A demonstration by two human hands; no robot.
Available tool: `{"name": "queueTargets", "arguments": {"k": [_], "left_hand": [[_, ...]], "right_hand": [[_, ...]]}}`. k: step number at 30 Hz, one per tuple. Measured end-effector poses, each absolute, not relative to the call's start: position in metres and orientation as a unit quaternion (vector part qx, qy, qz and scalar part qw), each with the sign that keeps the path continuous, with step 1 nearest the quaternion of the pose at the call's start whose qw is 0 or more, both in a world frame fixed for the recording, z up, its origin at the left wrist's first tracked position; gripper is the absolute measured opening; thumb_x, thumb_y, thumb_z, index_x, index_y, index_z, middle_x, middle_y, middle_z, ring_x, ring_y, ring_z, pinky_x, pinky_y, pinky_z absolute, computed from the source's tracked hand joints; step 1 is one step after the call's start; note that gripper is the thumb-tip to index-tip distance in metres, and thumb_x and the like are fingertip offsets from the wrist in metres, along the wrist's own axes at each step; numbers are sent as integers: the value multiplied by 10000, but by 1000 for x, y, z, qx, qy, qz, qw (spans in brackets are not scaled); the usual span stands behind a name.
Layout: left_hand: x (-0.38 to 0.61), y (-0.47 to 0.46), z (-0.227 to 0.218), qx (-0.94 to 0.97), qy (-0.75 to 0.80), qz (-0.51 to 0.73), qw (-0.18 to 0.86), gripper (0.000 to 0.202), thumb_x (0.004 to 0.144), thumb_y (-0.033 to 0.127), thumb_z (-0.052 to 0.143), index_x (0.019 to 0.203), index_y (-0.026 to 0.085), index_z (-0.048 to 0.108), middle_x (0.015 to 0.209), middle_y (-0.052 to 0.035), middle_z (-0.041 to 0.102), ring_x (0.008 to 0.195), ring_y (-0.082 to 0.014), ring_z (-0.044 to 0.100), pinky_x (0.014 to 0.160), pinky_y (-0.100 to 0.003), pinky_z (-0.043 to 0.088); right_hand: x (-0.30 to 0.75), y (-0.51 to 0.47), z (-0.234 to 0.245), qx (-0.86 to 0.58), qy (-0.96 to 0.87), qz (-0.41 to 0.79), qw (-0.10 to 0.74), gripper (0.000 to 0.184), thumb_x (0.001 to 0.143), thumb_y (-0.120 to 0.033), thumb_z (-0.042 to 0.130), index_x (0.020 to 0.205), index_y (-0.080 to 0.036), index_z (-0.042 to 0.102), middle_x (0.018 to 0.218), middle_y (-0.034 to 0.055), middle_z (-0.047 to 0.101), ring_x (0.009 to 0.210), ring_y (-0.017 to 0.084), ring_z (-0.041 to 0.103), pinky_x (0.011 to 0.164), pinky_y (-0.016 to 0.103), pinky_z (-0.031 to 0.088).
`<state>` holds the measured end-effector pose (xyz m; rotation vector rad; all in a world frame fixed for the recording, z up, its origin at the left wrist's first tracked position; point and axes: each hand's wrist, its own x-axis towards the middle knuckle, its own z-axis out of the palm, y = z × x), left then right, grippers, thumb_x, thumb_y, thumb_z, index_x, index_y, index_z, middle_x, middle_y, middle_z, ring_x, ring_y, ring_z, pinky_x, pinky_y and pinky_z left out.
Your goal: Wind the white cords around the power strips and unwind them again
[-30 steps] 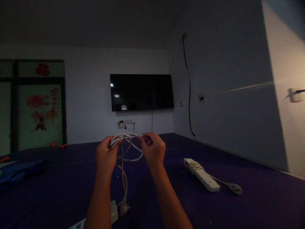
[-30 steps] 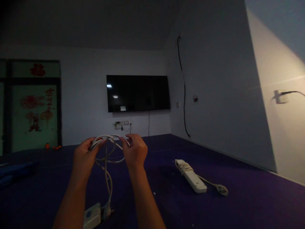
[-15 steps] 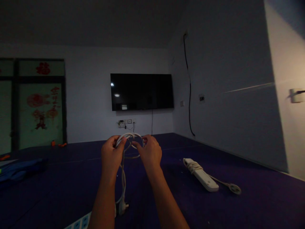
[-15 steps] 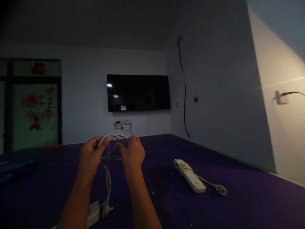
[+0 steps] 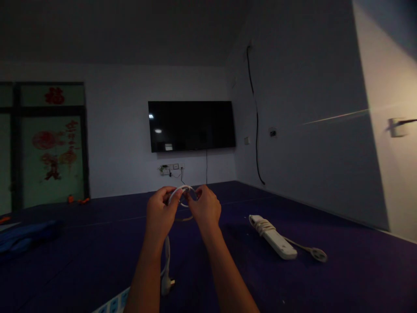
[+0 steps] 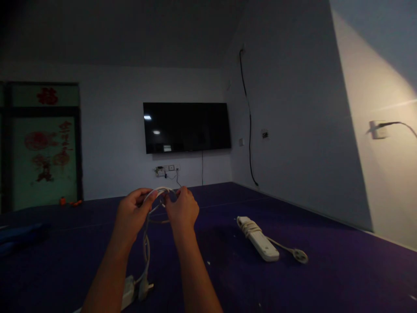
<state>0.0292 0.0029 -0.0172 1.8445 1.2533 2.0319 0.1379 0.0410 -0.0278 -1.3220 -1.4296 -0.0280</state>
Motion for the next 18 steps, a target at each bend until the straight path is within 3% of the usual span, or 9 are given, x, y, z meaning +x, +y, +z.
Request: {"name": "queueTargets", "arguments": {"k": [7, 13, 18], "left_hand": [[36, 5, -18, 604, 418, 674, 73, 287, 704, 429, 615, 765, 150, 633, 483, 42, 518, 440, -95, 448, 425, -197, 319], [38, 6, -19, 582, 402, 700, 99, 315, 682, 461, 635, 751, 154, 629, 454, 47, 509, 432, -94, 455, 429, -191, 337], [32, 11, -21, 566, 388, 715, 134, 330, 662, 467, 651, 749, 151, 618, 469, 48, 511, 450, -96, 476, 431, -187, 339]], "right_hand": [[139, 57, -35, -482, -605, 44, 633, 155, 680, -270, 609, 815, -194, 602, 787, 39, 661, 711, 175, 604, 621, 259, 408], [136, 66, -39, -373, -599, 146, 693, 363, 635, -141, 513, 973, -143, 645, 851, 68, 686, 737, 176, 633, 682, 267, 475], [133, 64, -37, -302, -598, 210, 712, 330, 635, -138, 459, 882, -144, 678, 799, 55, 702, 717, 180, 648, 668, 268, 494]]}}
